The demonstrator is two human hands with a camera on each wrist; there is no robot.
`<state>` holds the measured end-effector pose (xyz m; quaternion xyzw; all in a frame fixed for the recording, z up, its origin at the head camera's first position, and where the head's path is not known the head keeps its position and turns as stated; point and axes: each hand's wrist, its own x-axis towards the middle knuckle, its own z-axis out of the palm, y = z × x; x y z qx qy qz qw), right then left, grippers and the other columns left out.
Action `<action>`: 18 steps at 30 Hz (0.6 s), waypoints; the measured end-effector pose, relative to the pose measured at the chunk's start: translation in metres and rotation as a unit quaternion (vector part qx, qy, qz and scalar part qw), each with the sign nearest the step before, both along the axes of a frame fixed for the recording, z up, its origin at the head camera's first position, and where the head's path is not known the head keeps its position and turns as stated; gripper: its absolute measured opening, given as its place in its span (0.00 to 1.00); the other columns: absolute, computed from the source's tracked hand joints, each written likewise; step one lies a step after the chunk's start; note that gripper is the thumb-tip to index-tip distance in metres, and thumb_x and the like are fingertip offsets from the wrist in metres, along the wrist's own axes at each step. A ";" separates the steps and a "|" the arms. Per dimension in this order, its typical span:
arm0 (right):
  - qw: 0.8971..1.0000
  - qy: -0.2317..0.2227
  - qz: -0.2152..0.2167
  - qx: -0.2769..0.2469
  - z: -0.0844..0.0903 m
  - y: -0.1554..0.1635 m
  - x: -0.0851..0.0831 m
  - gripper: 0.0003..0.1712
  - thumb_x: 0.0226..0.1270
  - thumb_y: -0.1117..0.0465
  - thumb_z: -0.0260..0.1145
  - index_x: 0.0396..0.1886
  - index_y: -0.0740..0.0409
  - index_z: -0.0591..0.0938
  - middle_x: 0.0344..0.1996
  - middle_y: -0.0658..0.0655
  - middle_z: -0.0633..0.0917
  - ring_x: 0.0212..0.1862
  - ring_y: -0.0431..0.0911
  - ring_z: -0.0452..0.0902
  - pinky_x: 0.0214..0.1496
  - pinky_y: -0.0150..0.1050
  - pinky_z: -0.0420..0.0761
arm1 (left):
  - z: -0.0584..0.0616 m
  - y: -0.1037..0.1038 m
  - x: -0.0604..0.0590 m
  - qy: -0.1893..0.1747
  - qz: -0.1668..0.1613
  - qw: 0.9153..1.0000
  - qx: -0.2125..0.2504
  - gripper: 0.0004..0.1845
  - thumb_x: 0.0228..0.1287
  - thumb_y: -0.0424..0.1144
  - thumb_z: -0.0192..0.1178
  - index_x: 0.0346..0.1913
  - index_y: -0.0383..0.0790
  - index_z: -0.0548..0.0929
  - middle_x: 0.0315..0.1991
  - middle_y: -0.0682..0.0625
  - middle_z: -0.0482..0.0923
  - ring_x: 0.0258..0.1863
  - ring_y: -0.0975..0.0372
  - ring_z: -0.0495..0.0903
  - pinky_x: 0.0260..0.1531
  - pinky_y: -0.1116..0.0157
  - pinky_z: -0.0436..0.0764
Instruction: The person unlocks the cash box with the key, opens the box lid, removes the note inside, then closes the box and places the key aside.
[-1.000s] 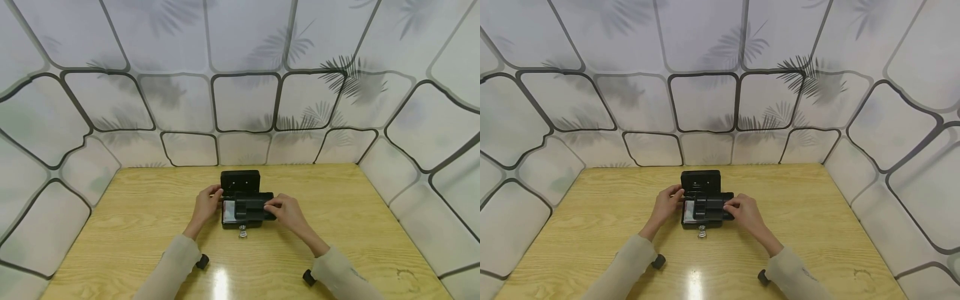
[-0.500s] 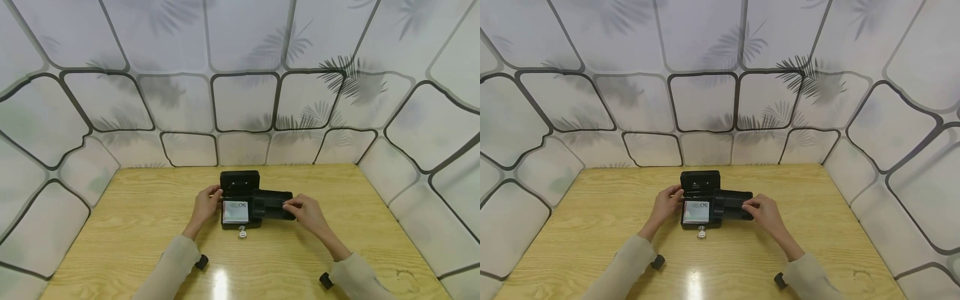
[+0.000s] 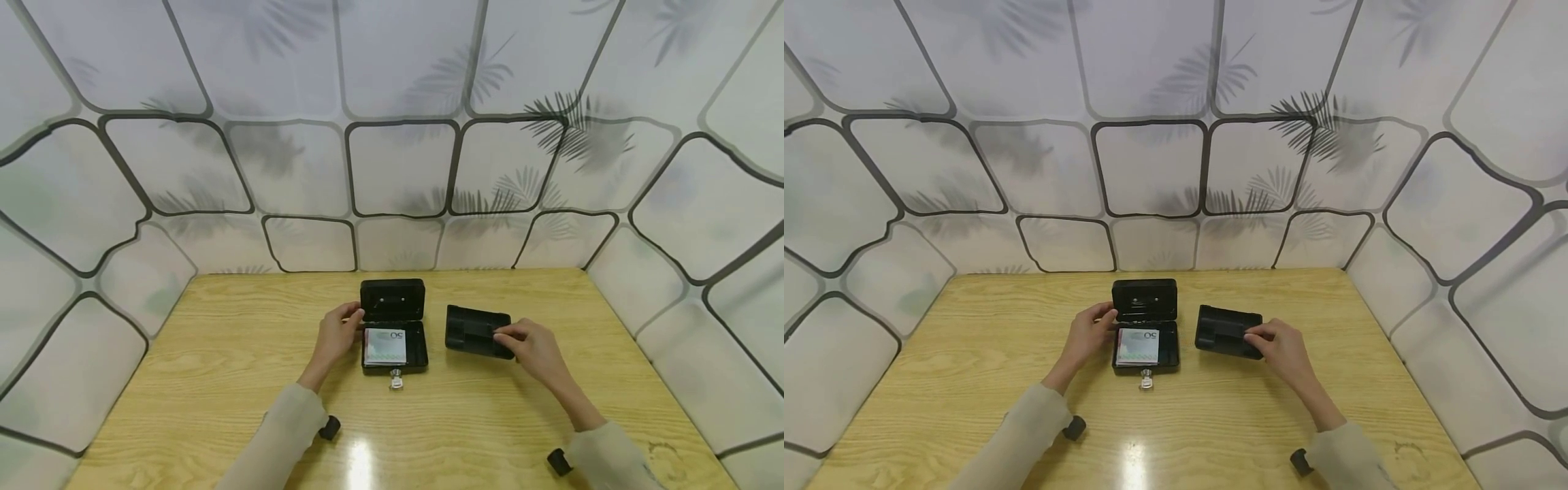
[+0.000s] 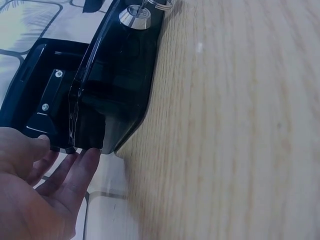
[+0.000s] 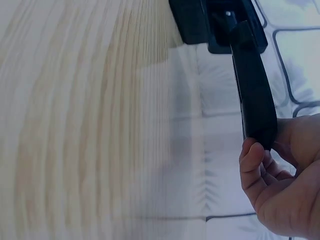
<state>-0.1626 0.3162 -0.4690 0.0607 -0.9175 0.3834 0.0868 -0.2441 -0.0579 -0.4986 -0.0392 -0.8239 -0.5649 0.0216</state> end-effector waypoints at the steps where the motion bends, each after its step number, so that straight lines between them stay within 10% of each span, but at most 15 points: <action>1: 1.000 0.000 -0.001 0.001 0.000 0.003 0.000 0.11 0.73 0.60 0.70 0.46 0.62 0.91 0.35 0.56 0.84 0.21 0.44 0.76 0.23 0.36 0.78 | 0.000 0.000 0.000 -0.002 0.000 1.000 0.002 0.18 0.79 0.37 0.58 0.63 0.30 0.82 0.54 0.35 0.83 0.49 0.48 0.87 0.44 0.57 0.88; 18: 0.999 0.007 -0.006 0.037 -0.001 0.041 -0.002 0.11 0.73 0.61 0.70 0.46 0.64 0.90 0.37 0.58 0.84 0.21 0.42 0.76 0.23 0.35 0.79 | 0.000 -0.001 -0.001 -0.005 -0.001 1.000 0.002 0.18 0.79 0.37 0.58 0.63 0.30 0.81 0.54 0.35 0.84 0.49 0.49 0.87 0.45 0.57 0.88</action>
